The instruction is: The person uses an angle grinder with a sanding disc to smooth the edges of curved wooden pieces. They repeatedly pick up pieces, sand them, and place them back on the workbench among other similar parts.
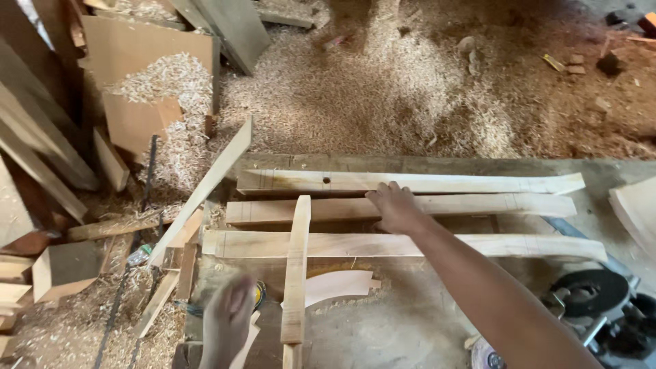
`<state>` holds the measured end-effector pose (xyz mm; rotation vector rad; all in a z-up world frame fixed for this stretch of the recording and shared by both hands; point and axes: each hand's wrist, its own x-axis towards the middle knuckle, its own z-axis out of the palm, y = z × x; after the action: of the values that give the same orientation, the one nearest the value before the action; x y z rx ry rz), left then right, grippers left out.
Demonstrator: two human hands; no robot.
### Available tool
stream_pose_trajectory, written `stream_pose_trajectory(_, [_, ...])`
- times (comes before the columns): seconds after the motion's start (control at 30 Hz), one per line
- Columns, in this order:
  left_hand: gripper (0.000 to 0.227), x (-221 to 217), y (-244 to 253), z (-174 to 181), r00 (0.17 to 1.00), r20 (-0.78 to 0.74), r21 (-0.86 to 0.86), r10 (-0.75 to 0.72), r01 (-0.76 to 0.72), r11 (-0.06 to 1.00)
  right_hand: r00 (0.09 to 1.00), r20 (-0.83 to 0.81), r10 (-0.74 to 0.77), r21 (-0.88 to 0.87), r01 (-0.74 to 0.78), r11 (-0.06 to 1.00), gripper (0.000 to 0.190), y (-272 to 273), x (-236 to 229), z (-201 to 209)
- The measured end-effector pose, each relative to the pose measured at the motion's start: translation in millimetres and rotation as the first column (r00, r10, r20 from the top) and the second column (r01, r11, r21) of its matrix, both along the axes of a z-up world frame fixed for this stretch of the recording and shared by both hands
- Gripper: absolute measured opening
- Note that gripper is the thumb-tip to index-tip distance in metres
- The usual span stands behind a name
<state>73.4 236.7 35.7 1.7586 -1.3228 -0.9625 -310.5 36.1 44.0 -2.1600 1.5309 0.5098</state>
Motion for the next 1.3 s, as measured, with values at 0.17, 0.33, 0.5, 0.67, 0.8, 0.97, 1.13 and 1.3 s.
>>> stream_pose_trajectory(0.17, [0.030, 9.0, 70.2, -39.6, 0.947, -0.222, 0.245, 0.232, -0.176, 0.953, 0.997, 0.036, 0.070, -0.033, -0.069, 0.997, 0.053, -4.3, -1.4, -9.4])
stream_pose_trajectory(0.33, [0.035, 8.0, 80.6, 5.4, 0.861, -0.342, 0.353, 0.376, -0.253, 0.901, 0.985, 0.111, 0.131, -0.267, -0.097, 0.959, 0.050, -3.8, -13.1, 17.2])
stream_pose_trajectory(0.5, [0.049, -7.1, 63.3, 90.0, 0.830, -0.474, 0.352, 0.295, -0.129, 0.927, 0.959, 0.145, 0.242, -0.602, -0.108, 0.791, 0.049, 1.8, -20.6, 79.4])
stream_pose_trajectory(0.67, [0.075, -4.6, 84.9, 171.2, 0.870, -0.492, 0.266, -0.025, 0.178, 0.948, 0.936, 0.298, 0.189, -0.698, 0.079, 0.712, 0.050, 20.2, -19.8, 156.7])
stream_pose_trajectory(0.8, [0.075, -40.4, 80.9, 185.3, 0.742, -0.620, 0.310, 0.257, -0.070, 0.948, 0.932, 0.328, 0.152, -0.752, 0.160, 0.639, 0.070, 51.9, -7.9, 218.3])
stream_pose_trajectory(0.97, [0.107, -81.3, 125.4, 238.4, 0.961, 0.275, -0.380, 0.012, 0.097, 0.920, 0.930, 0.284, 0.235, -0.904, 0.178, 0.389, 0.076, 106.1, 16.0, 268.3])
stream_pose_trajectory(1.13, [0.100, -111.0, 140.8, 291.1, 0.938, 0.298, -0.426, 0.176, -0.034, 0.904, 0.842, 0.357, 0.404, -0.925, 0.259, 0.277, 0.069, 158.3, 35.2, 278.4])
stream_pose_trajectory(1.3, [0.076, -98.1, 175.2, 310.5, 0.952, 0.253, -0.519, 0.173, -0.017, 0.854, 0.720, 0.391, 0.574, -0.920, 0.284, 0.271, 0.071, 201.8, 45.7, 274.4])
